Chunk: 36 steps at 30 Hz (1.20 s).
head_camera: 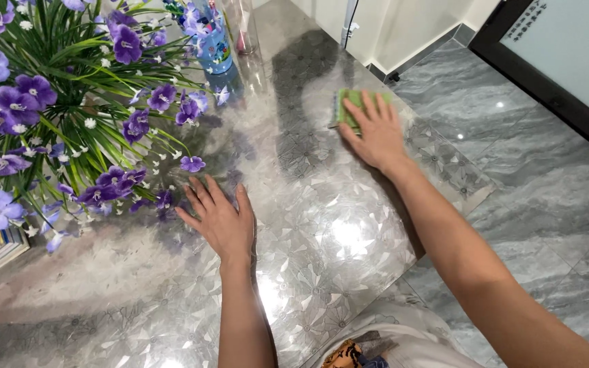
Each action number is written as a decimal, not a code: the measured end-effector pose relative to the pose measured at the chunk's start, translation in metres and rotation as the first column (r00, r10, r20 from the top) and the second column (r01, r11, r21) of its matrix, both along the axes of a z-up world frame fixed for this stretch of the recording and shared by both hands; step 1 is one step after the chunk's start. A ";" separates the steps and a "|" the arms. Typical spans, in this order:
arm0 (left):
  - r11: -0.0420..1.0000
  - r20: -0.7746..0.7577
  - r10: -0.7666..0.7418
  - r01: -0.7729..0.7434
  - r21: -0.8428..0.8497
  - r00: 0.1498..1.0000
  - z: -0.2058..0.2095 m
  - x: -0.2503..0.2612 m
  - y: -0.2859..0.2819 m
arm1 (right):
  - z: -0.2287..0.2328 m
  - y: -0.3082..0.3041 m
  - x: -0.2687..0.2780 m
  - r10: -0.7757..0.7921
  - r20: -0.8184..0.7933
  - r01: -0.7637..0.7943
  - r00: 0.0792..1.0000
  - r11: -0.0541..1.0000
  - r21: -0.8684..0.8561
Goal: The person wipes a glass table with a green cloth, then cleans a white circular object, and finally wipes two pig-shaped piggy banks on a wooden shelf. The actions are performed with a cloth in a home setting.
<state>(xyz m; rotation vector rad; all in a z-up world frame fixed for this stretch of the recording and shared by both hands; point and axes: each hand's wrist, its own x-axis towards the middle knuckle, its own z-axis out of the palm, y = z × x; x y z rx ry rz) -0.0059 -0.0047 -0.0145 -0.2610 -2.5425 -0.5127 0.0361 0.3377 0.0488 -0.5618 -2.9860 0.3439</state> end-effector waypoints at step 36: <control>1.000 -0.015 -0.001 0.001 -0.015 1.000 0.001 0.000 -0.001 | 0.000 -0.046 0.017 0.101 0.051 -0.101 0.994 0.995 -0.001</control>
